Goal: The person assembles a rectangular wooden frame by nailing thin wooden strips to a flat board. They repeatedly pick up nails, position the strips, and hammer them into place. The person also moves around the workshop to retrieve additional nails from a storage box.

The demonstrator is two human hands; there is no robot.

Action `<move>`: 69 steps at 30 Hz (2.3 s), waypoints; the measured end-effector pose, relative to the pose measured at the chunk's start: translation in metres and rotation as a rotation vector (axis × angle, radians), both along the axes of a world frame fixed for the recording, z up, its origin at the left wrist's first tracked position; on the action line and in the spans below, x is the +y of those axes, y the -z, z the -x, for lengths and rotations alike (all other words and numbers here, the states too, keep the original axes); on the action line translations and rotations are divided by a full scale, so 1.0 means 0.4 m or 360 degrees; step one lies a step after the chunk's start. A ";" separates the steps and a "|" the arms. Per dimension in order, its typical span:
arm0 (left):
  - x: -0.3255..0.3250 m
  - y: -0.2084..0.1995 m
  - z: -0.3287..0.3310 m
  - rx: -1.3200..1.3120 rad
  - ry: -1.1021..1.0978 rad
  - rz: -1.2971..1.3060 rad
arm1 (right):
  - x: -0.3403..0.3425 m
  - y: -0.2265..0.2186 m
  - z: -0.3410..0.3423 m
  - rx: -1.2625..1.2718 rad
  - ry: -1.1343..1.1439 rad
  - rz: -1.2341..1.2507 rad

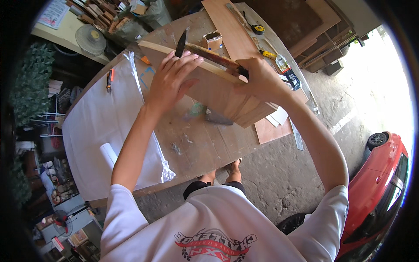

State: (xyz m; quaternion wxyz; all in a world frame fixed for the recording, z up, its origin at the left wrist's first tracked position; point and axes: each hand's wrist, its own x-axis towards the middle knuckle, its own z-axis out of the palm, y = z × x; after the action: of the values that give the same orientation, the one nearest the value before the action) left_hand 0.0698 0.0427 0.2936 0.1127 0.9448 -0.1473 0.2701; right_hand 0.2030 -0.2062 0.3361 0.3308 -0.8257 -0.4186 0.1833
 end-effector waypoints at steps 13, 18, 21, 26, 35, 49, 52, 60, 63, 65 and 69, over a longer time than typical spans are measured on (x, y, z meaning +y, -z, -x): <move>-0.008 0.112 -0.037 -0.0019 0.0185 0.0278 | -0.135 -0.071 0.240 -0.0280 0.0614 0.0173; -0.024 0.119 -0.008 0.0011 0.0154 0.0282 | -0.138 -0.058 0.321 -0.0162 0.0759 0.0281; -0.019 0.118 0.003 -0.0001 0.0144 0.0276 | -0.131 -0.069 0.337 -0.0233 0.0868 0.0298; -0.018 0.113 0.009 0.0046 0.0113 0.0213 | -0.120 -0.051 0.377 -0.0383 0.1028 0.0018; -0.023 0.111 0.002 0.0032 0.0140 0.0239 | -0.122 -0.068 0.382 -0.0379 0.1091 -0.0034; -0.022 0.116 0.001 0.0017 0.0160 0.0302 | -0.134 -0.031 0.365 -0.0432 0.1050 -0.0100; -0.023 0.116 0.001 0.0014 0.0155 0.0294 | -0.123 -0.022 0.359 -0.0310 0.0793 0.0380; -0.025 0.113 -0.002 0.0021 0.0141 0.0228 | -0.135 -0.036 0.356 -0.0594 0.0838 0.0040; -0.024 0.112 -0.001 0.0026 0.0151 0.0249 | -0.133 -0.026 0.351 -0.0381 0.0830 0.0293; -0.023 0.112 -0.001 0.0044 0.0145 0.0273 | -0.141 -0.035 0.350 -0.0402 0.0943 0.0170; -0.025 0.113 -0.004 0.0014 0.0135 0.0264 | -0.163 -0.058 0.366 -0.0386 0.1111 -0.0142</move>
State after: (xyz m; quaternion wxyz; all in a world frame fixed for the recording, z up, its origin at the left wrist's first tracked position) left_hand 0.0713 0.0328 0.2486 0.2026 0.9263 -0.1636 0.2724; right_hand 0.0567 -0.2713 0.3593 0.3571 -0.9192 -0.1554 -0.0582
